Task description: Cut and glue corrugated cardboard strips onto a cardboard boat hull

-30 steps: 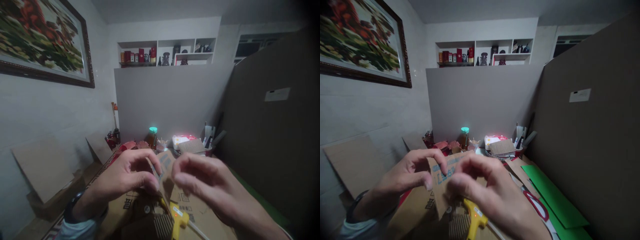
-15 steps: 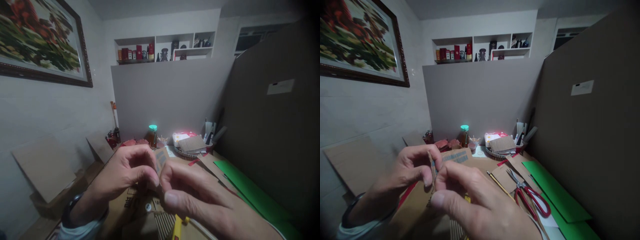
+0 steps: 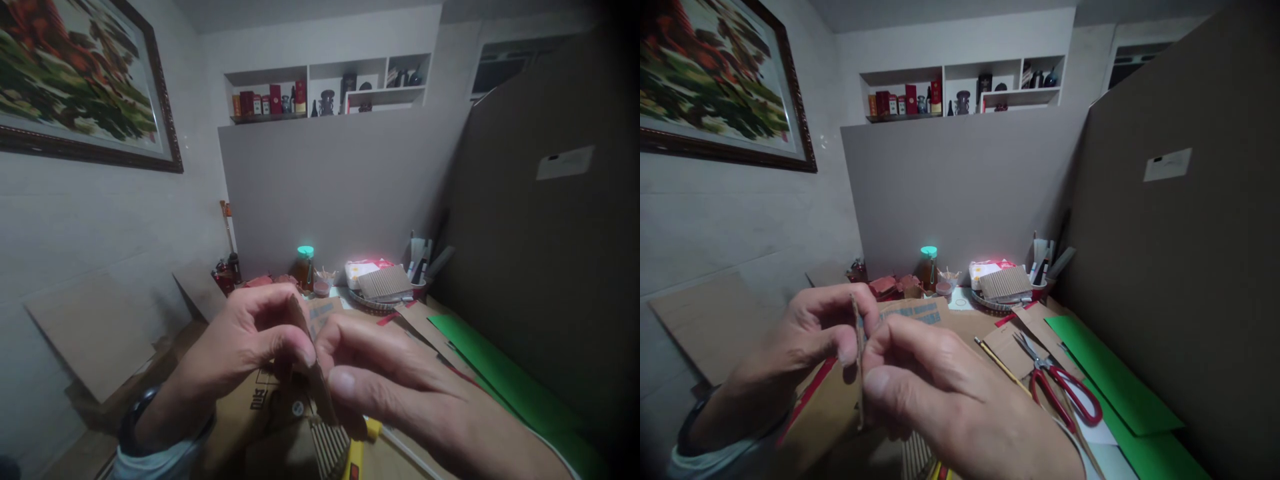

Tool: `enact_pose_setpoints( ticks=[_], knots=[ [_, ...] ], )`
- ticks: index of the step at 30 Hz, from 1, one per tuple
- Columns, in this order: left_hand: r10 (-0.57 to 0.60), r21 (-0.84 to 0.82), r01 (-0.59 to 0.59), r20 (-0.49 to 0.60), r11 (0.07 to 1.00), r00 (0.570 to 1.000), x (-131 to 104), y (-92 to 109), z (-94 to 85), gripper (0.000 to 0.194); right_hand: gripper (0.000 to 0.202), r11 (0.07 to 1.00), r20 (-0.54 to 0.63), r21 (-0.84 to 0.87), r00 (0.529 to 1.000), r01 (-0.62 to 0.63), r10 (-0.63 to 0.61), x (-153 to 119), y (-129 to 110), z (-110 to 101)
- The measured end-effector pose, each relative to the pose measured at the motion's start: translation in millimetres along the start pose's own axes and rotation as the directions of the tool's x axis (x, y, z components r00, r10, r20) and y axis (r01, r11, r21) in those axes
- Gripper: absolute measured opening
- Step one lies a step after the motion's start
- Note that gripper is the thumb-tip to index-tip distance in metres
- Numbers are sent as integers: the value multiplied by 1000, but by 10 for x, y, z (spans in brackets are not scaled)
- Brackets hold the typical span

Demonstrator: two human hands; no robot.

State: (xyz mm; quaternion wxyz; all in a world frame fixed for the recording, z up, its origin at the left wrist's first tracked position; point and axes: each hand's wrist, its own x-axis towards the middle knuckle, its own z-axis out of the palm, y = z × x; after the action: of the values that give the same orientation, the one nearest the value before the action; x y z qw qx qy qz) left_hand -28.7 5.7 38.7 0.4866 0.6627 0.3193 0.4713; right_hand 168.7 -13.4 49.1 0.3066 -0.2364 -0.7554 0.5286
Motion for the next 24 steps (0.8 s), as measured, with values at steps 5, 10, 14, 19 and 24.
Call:
enact_pose_setpoints(
  ticks=[5, 10, 14, 19, 24],
  knots=[
    [-20, 20, 19, 32, 1000, 999, 22, -27, -42, 29, 15, 996, 68, 77, 997, -52, 47, 30, -4, -50],
    [-23, 47, 21, 34, 999, 999, 22, -28, -48, 23, 16, 999, 71, 22, 997, -34, 33, 32, 9, -50],
    [-62, 83, 61, 9, 995, 998, 21, -28, -42, 19, 19, 997, 22, -74, 1000, 4, -2, 11, 26, -26],
    [-62, 91, 62, -2, 994, 998, 30, -31, -43, 16, 19, 983, 1, -180, 999, 43, -43, 23, 36, -15],
    [-28, 48, 27, 18, 998, 999, 40, -52, -58, 16, 15, 973, -13, -227, 998, 50, -55, 33, 44, -16]
  ],
)
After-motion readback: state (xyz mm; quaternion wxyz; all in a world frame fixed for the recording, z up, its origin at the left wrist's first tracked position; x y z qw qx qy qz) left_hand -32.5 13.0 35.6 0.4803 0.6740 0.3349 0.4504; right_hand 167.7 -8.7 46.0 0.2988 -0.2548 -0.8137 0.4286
